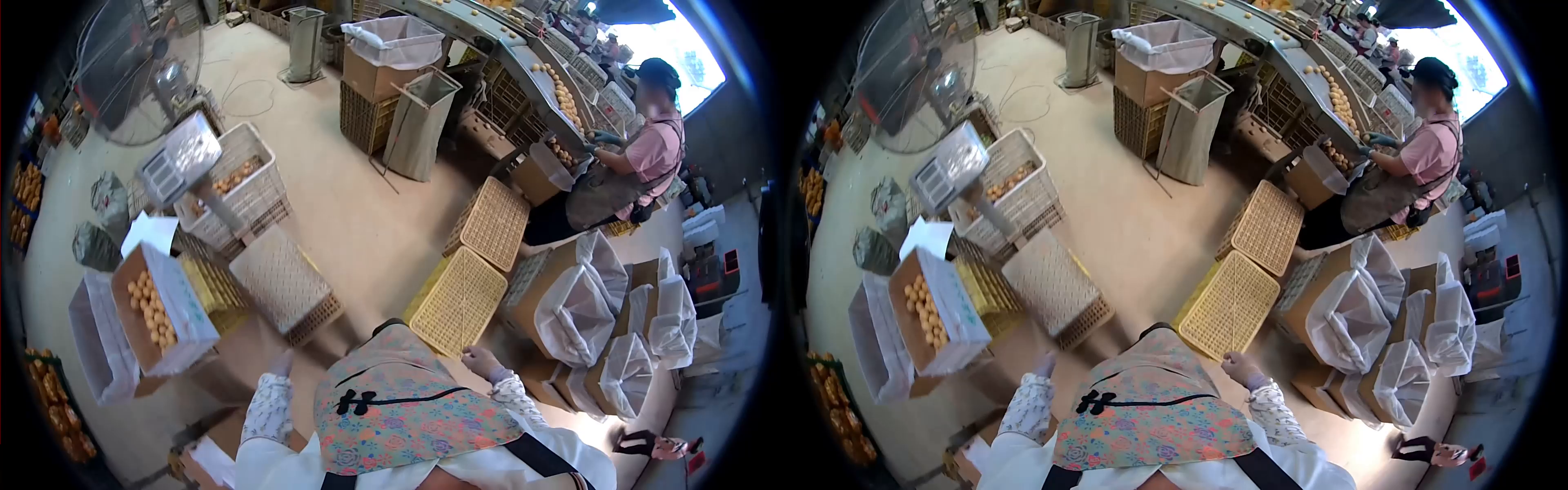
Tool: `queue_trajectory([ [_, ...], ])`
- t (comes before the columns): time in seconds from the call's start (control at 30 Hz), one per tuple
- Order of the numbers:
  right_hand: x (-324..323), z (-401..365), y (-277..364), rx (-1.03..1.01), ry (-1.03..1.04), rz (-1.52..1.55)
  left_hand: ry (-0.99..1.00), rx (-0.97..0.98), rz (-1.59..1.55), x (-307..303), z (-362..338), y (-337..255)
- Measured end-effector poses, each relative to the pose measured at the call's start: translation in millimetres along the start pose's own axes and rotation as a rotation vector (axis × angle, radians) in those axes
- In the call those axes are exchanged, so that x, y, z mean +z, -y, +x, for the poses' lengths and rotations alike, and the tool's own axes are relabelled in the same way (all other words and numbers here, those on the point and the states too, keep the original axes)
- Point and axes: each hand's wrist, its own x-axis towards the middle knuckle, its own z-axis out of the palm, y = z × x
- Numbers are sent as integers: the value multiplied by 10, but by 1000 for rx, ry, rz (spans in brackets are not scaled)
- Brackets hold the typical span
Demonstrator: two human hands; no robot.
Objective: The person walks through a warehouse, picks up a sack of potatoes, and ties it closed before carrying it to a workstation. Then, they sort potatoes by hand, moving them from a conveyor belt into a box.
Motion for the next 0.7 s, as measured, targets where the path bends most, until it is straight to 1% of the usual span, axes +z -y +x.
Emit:
queue_trajectory([
  [0.03, -95, 154, 104, 74, 140, 194, 225, 80, -49, -434, -19, -1241],
  [0.07, -210, 338, 211, 161, 175, 275, 435, -28, -498, 47, 616, -1231],
  [0.1, -312, 559, 301, 246, 212, 358, 508, 17, -546, 200, 967, -1672],
  [0.13, -376, 911, 267, 220, 184, 309, 514, 10, -719, 372, 1210, -2098],
  [0.17, -542, 1226, 327, 231, 174, 437, 574, -9, -780, 83, 1088, -2999],
  [0.2, -718, 1544, 451, 234, 167, 567, 582, 81, -681, 304, 1495, -3142],
  [0.23, -895, 1843, 662, 235, 165, 701, 551, 148, -669, 462, 1797, -3332],
  [0.27, -1151, 2139, 951, 220, 109, 720, 545, 166, -624, 483, 1968, -3566],
  [0.3, -1357, 2675, 940, 81, 64, 544, 543, 176, -581, 491, 2106, -3735],
  [0.33, -1601, 3037, 1106, 13, -71, 367, 582, 113, -618, 556, 2299, -3694],
  [0.37, -1822, 3367, 1376, -50, -203, 463, 619, 42, -664, 617, 2496, -3665],
  [0.4, -2068, 3699, 1756, -117, -334, 551, 535, -15, -611, 450, 2530, -3825],
  [0.43, -2367, 3935, 2243, -166, -285, 586, 449, -78, -563, 316, 2553, -3907],
  [0.47, -2672, 4115, 2781, -213, -233, 620, 384, -73, -404, 310, 2817, -3628],
  [0.5, -2967, 4293, 3307, -298, -182, 537, 319, -68, -244, 315, 3134, -3385],
  [0.53, -3207, 4546, 3788, -380, -131, 456, 301, -148, -221, 66, 3147, -3592],
  [0.57, -3365, 4925, 4161, -505, -217, 357, 288, -228, -198, -203, 3123, -3850],
  [0.6, -3513, 5312, 4532, -628, -302, 254, 271, -174, -142, -224, 3328, -3890],
  [0.67, -3834, 5792, 5474, -953, -516, 209, 249, -64, -22, -414, 3834, -3854],
  [0.7, -3993, 5909, 5920, -707, -336, 364, 329, 229, 453, -381, 4411, -3659],
])
